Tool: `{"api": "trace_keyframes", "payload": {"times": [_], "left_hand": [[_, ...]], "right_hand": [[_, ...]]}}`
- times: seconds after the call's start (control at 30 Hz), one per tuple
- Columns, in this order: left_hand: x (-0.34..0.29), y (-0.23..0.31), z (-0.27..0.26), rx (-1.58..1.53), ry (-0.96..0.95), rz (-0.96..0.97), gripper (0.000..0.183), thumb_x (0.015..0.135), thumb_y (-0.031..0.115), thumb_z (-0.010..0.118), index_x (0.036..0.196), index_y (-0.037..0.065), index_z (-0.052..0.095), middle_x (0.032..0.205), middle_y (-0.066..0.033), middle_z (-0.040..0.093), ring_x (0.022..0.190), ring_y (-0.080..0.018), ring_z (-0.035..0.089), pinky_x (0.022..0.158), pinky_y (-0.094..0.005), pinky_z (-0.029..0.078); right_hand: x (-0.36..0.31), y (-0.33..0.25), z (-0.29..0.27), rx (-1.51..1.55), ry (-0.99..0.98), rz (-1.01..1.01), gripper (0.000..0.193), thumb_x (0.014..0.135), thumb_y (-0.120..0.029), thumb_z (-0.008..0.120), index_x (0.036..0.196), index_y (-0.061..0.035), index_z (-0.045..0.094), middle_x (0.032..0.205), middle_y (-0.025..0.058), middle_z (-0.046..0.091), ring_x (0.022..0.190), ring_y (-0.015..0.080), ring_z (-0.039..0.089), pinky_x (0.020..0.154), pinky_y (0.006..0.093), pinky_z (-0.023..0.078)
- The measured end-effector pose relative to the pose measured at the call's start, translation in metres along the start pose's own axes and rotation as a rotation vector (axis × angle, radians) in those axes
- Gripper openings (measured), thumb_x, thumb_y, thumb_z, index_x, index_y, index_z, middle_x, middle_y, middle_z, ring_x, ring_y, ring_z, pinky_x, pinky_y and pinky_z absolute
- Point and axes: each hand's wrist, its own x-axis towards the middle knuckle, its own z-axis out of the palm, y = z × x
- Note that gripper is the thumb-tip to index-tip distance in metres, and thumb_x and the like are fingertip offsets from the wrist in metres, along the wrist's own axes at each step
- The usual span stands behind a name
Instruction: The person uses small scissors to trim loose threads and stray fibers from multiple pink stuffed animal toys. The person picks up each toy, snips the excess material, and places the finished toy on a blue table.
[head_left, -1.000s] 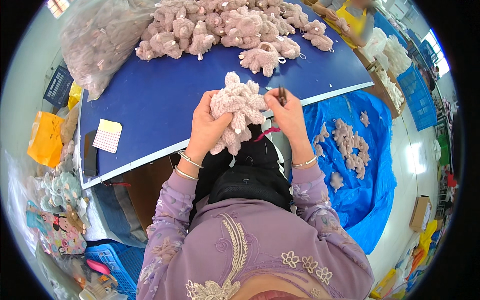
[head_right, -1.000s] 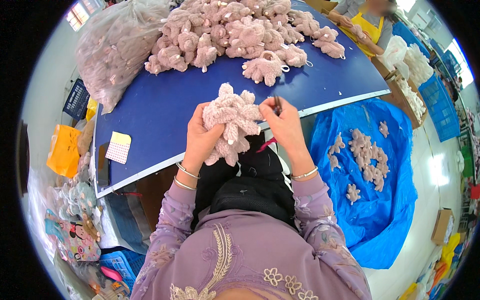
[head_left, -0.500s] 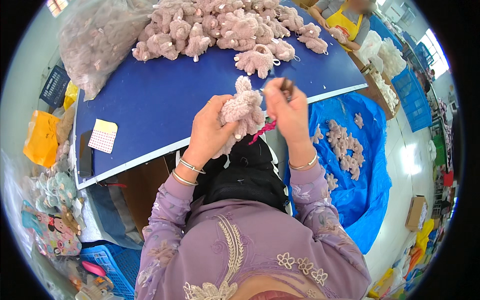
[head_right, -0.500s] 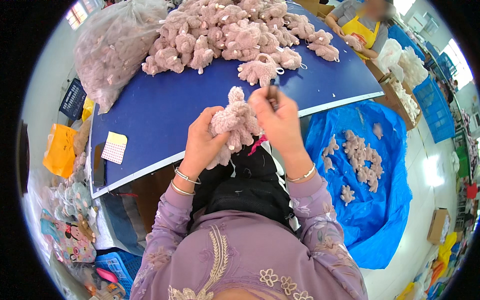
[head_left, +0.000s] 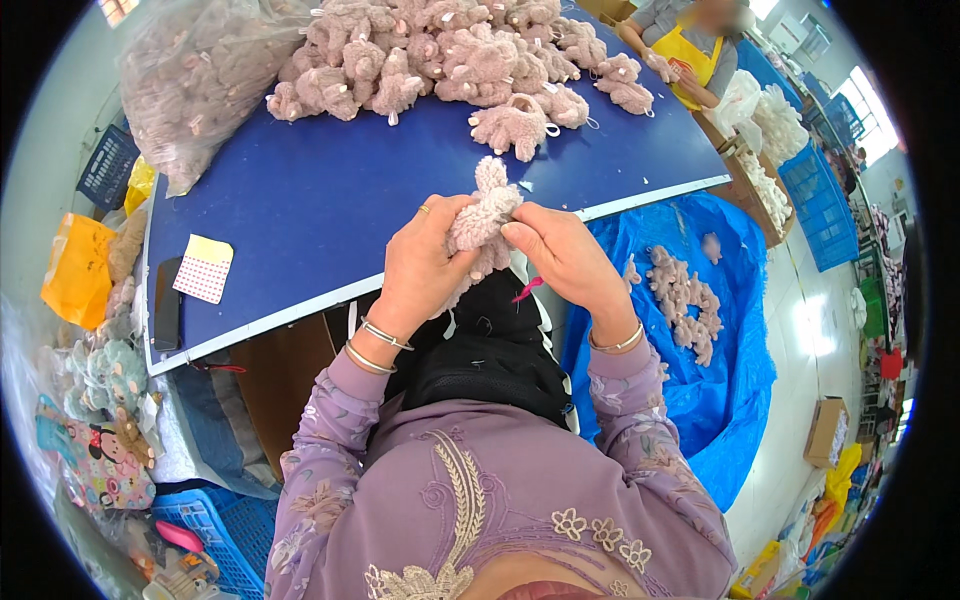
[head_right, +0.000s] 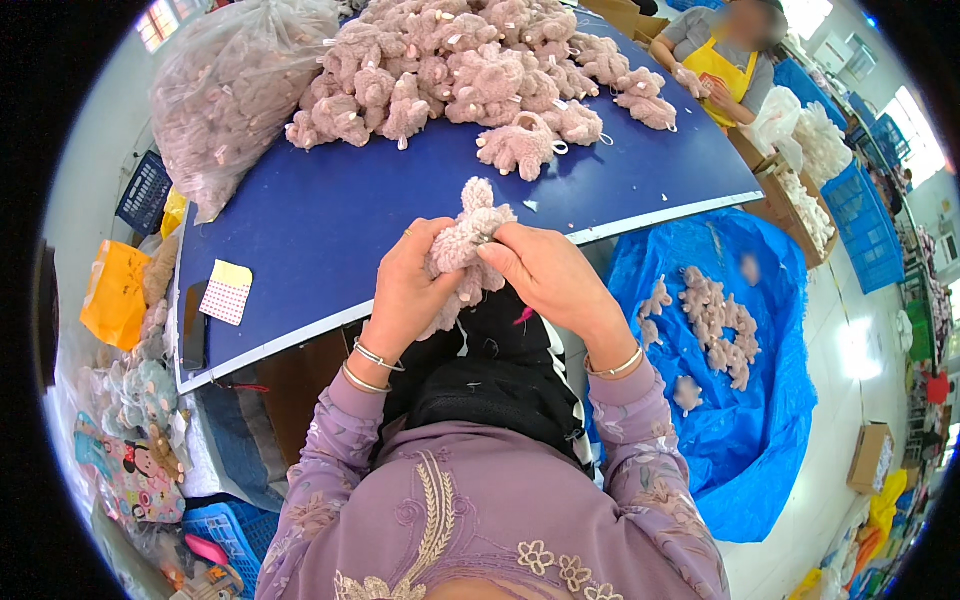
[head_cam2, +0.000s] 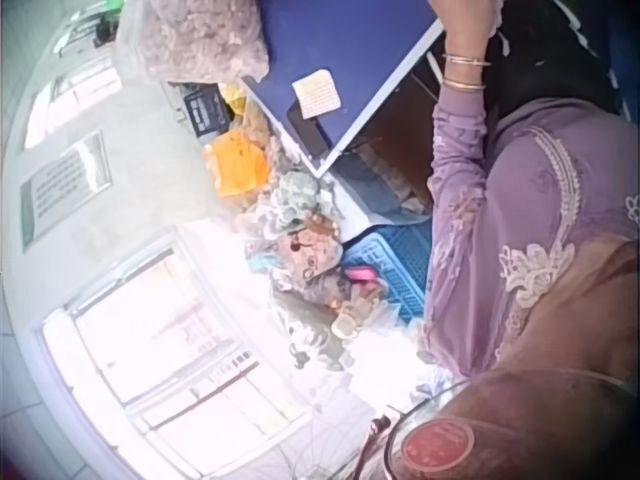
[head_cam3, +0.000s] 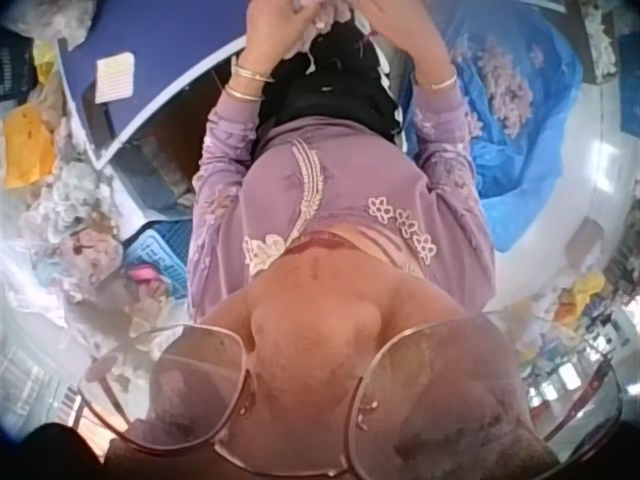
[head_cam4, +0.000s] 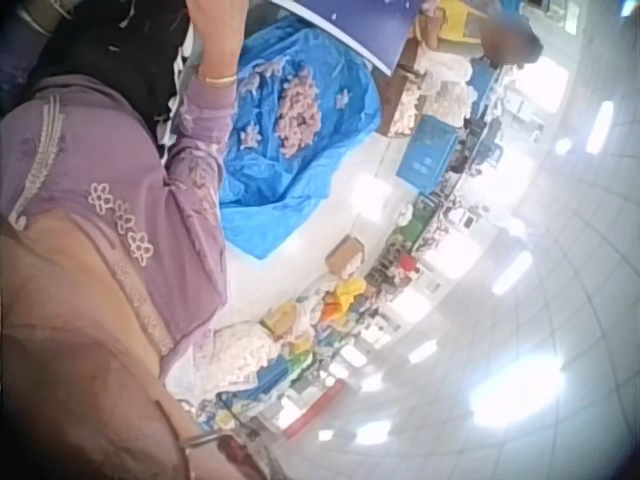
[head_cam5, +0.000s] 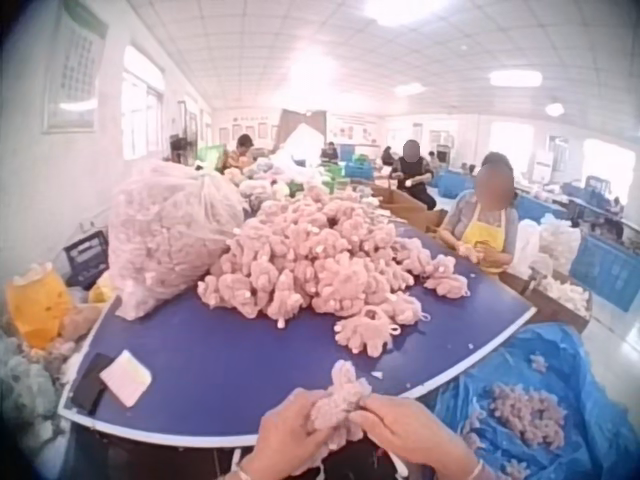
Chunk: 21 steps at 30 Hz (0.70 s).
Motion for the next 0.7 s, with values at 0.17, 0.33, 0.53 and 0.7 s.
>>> {"api": "trace_keyframes", "payload": {"times": [0.17, 0.33, 0.53, 0.7], "left_hand": [[-0.0007, -0.0033, -0.0014, 0.039, 0.009, 0.01, 0.042, 0.072, 0.006, 0.068, 0.111, 0.009, 0.056, 0.098, -0.0093, 0.06, 0.084, -0.0315, 0.062, 0.071, -0.0374, 0.051], [-0.0009, -0.0004, 0.0007, 0.056, -0.005, 0.034, 0.042, 0.071, 0.005, 0.069, 0.111, 0.01, 0.056, 0.098, -0.009, 0.06, 0.084, -0.0312, 0.062, 0.071, -0.0376, 0.051], [-0.0005, 0.0004, 0.0012, 0.066, -0.006, 0.016, 0.042, 0.071, 0.006, 0.069, 0.111, 0.01, 0.057, 0.098, -0.0089, 0.06, 0.084, -0.0313, 0.062, 0.07, -0.0378, 0.051], [-0.0011, 0.003, 0.0022, 0.062, -0.014, 0.015, 0.042, 0.071, 0.006, 0.069, 0.111, 0.01, 0.057, 0.098, -0.0085, 0.06, 0.084, -0.0311, 0.062, 0.07, -0.0378, 0.051]], "right_hand": [[-0.0014, -0.0075, -0.0045, 0.038, 0.03, -0.01, 0.031, 0.096, -0.027, 0.052, 0.085, 0.0025, 0.054, 0.073, 0.0207, 0.055, 0.071, 0.0408, 0.054, 0.061, 0.0429, 0.041], [-0.0005, 0.0, 0.0003, -0.063, 0.048, -0.109, 0.027, 0.095, -0.023, 0.054, 0.085, 0.0023, 0.054, 0.071, 0.0179, 0.053, 0.063, 0.0339, 0.051, 0.059, 0.0377, 0.041], [-0.0057, -0.0029, -0.0041, -0.138, 0.021, -0.049, 0.03, 0.094, -0.028, 0.054, 0.085, 0.0007, 0.054, 0.074, 0.0192, 0.055, 0.07, 0.0393, 0.054, 0.061, 0.0429, 0.041], [-0.0061, -0.0024, -0.0022, -0.182, 0.032, -0.059, 0.031, 0.094, -0.03, 0.054, 0.084, -0.0005, 0.054, 0.075, 0.0194, 0.056, 0.072, 0.0412, 0.054, 0.061, 0.0451, 0.042]]}}
